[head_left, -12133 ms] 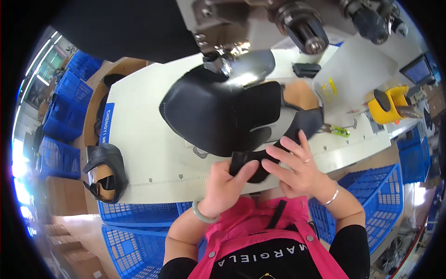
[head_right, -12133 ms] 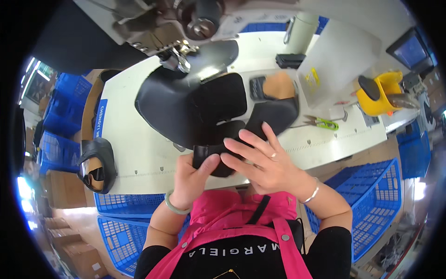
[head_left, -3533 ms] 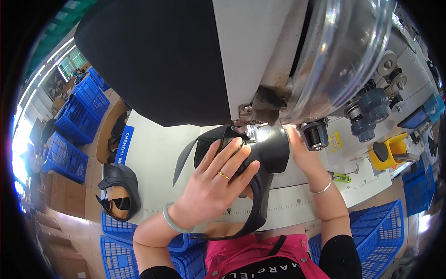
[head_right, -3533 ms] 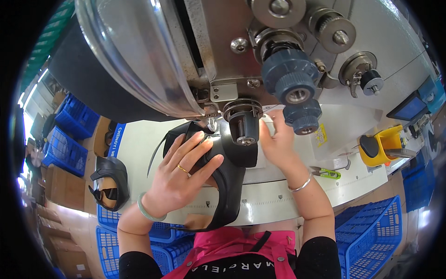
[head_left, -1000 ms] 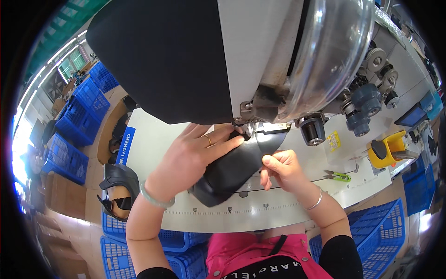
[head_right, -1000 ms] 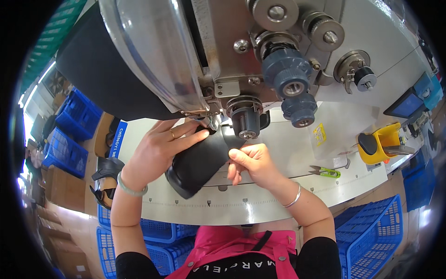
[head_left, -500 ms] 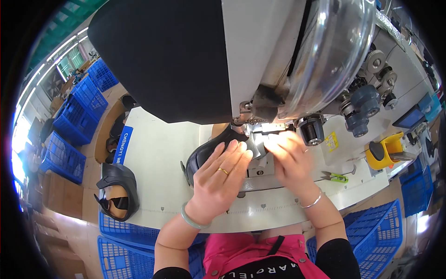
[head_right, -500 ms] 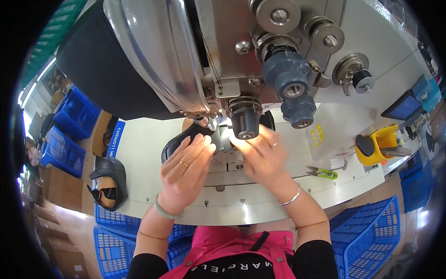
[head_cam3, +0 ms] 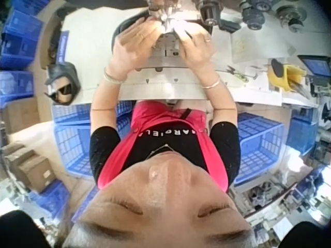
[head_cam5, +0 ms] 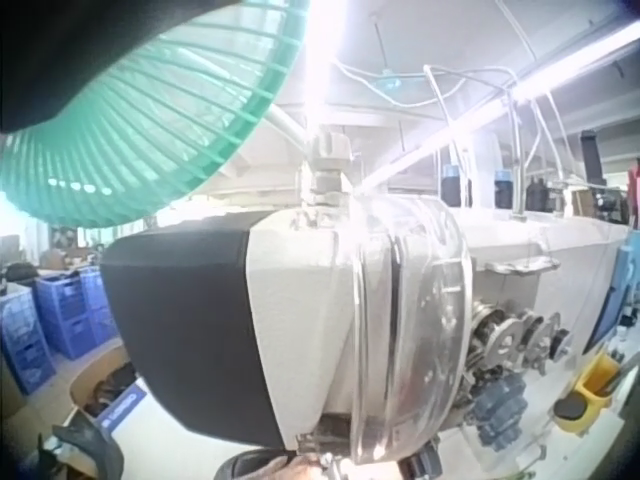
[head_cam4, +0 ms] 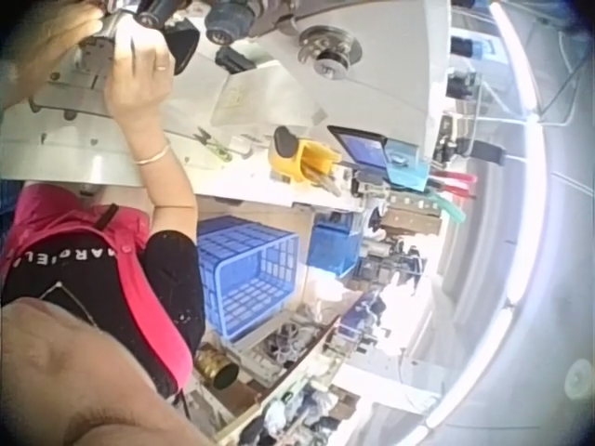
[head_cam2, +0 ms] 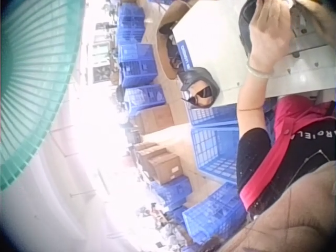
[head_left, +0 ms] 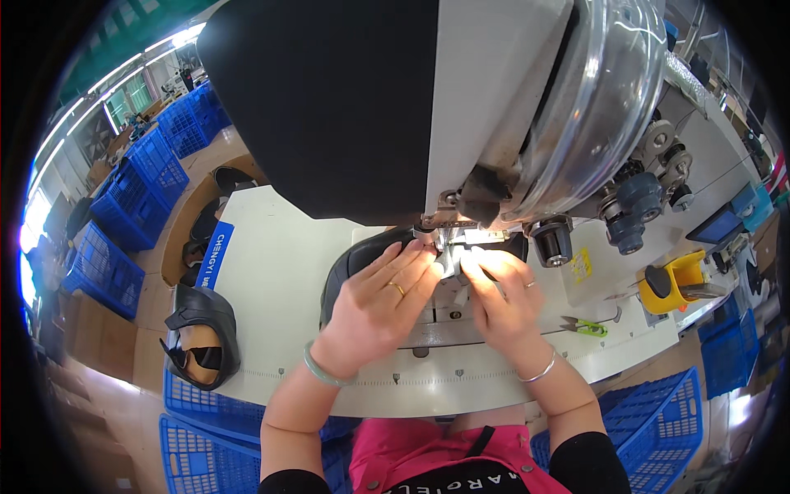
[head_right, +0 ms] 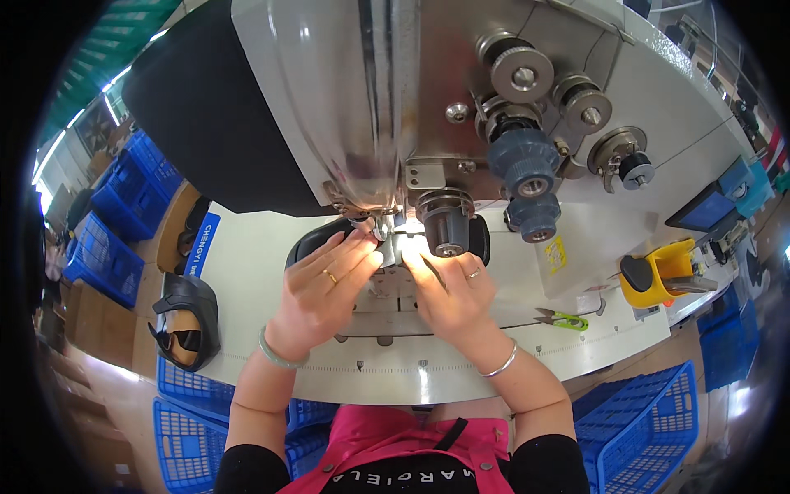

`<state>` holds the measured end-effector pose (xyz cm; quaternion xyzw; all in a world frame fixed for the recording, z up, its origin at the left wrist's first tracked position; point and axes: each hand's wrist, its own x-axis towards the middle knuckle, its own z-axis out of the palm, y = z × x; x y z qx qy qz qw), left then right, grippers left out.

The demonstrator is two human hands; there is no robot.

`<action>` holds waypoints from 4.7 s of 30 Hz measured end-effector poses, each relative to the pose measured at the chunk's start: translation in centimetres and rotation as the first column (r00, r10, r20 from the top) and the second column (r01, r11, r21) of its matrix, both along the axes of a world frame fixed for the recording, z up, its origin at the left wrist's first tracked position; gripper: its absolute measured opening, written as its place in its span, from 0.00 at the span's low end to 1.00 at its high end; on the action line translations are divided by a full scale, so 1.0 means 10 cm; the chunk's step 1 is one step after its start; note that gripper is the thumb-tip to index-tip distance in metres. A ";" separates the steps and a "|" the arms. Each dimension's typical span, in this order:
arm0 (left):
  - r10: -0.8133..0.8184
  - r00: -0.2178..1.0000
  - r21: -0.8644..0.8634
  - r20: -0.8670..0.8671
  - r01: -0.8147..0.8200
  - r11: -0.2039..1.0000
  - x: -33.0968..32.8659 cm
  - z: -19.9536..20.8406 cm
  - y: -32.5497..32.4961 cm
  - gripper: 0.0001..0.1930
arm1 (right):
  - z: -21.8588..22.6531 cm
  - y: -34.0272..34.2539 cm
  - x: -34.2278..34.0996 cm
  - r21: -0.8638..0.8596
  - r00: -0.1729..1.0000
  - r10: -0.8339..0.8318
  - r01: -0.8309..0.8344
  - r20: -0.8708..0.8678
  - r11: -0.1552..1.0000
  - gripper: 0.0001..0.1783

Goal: Stitching black leather shoe upper components using an industrial sewing machine.

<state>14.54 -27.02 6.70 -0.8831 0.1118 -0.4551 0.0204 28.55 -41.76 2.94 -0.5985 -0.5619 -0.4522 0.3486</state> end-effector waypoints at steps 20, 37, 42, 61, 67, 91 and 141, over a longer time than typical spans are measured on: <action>-0.152 0.988 -0.154 -0.014 0.148 0.977 0.20 0.03 0.31 0.10 | -0.09 -0.05 0.06 0.063 0.905 0.185 -0.174 -0.384 0.983 0.11; -0.064 0.942 -0.783 -0.330 -0.235 0.576 0.04 0.45 0.54 0.14 | 0.00 -0.23 0.27 0.460 -0.067 0.674 -0.779 -0.736 0.425 0.21; 0.410 0.900 -0.678 -0.147 -0.393 0.621 -1.08 -0.07 0.49 0.09 | -0.31 0.17 -0.39 0.626 -0.705 -0.194 -0.700 -0.682 0.343 0.34; -0.081 0.987 -0.988 -0.141 -0.146 -0.058 -1.16 -0.79 0.25 0.34 | -0.55 -1.05 -0.01 -0.541 0.769 -0.347 0.002 -0.537 0.841 0.18; -0.386 0.921 -0.987 -0.061 -0.113 -0.114 -0.72 -0.58 0.00 0.21 | -0.45 -0.43 -0.29 -0.510 0.422 -0.297 -0.608 -0.857 0.609 0.13; -0.583 0.796 -0.928 -0.162 -0.324 -0.184 -0.31 -0.97 -0.07 0.19 | -0.38 -0.40 -0.10 -0.113 0.074 -0.109 -0.906 -0.991 0.409 0.16; -0.211 0.962 -0.344 -0.174 0.141 0.928 -0.10 0.10 0.01 0.26 | 0.09 -0.02 0.56 -0.063 0.393 0.267 -0.654 -0.880 0.754 0.12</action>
